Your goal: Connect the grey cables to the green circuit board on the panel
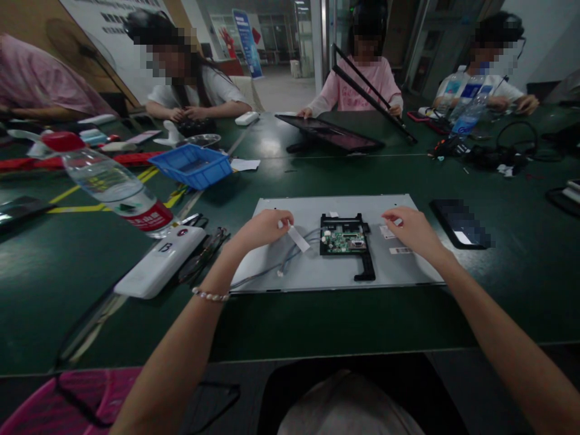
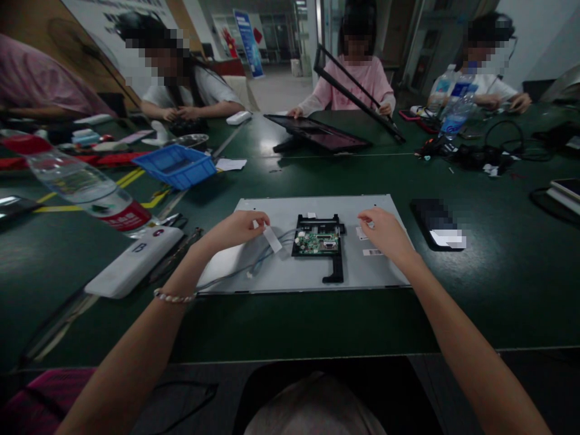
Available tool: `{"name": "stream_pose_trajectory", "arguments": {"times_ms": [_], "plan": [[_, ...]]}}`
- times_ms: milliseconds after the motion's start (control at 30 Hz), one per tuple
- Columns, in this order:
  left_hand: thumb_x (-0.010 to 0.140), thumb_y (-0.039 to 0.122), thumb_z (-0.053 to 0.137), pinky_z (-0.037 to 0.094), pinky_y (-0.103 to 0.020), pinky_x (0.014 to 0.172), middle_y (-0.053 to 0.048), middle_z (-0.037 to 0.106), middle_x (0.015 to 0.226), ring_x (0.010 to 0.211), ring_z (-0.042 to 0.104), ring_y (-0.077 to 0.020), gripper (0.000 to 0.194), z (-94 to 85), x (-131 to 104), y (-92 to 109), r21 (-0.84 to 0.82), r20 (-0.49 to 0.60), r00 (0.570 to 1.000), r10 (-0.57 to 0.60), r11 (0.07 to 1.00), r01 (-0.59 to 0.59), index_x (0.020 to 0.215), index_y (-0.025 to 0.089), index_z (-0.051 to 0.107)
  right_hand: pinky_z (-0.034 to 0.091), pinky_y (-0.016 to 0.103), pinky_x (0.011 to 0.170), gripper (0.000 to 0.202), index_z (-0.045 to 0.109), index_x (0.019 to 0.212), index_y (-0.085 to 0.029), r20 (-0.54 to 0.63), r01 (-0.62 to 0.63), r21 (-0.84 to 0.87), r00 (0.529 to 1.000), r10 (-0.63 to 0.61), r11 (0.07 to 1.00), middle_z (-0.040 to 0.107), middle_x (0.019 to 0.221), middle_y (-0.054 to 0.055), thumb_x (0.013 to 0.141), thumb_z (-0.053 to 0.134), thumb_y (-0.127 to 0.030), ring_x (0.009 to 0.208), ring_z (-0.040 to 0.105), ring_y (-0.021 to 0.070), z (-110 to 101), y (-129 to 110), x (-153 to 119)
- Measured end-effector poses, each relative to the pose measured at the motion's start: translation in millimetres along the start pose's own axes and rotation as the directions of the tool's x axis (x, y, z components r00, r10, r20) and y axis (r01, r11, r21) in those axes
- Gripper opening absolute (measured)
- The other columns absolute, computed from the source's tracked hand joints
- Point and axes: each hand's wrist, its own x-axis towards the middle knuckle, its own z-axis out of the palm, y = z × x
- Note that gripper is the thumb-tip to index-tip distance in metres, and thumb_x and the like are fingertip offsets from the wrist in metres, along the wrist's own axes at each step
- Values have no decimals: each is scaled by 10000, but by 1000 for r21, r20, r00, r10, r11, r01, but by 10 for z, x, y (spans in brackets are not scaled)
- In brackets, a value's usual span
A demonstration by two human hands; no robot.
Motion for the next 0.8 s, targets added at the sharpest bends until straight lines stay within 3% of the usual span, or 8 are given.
{"name": "stream_pose_trajectory", "arguments": {"times_ms": [233,400,600,700,800], "plan": [[832,254,450,414,-258,669,-42,673,868,731,604,-160,251,-30,5,-30,40,-81,996,-38,998,41,964,188,652,511,365,779,246,669,1012,-195,-24,5,24,1000,-5,1000,678,983,74,829,504,-195,850,634,205,17,8,-3],[848,251,448,439,-274,708,-44,666,912,775,611,-174,282,13,5,-61,72,-104,993,-63,995,71,1062,200,624,514,368,767,248,663,1019,-198,-27,9,21,1000,-8,1000,678,977,77,831,501,-196,840,637,208,15,5,3],[899,310,452,479,-342,814,-101,519,1233,984,595,-234,360,105,9,156,187,-345,932,-113,964,187,1238,202,505,511,365,775,251,654,1029,-193,-21,8,36,1000,-7,999,676,990,81,836,494,-181,840,636,203,17,-35,0],[935,331,420,403,-390,990,-116,460,1324,1168,502,-256,401,134,8,400,184,-357,933,50,983,17,1305,178,439,506,370,794,243,651,1030,-193,-17,25,39,1000,-24,999,674,982,75,843,496,-190,855,630,203,26,-67,-3],[944,384,427,311,-407,1082,-98,315,1479,1326,347,-254,490,170,-17,643,153,-239,942,234,968,-201,1391,203,338,498,388,824,248,646,1048,-194,-26,44,44,999,-43,998,667,1010,76,850,498,-205,897,624,214,46,-120,-9]]}}
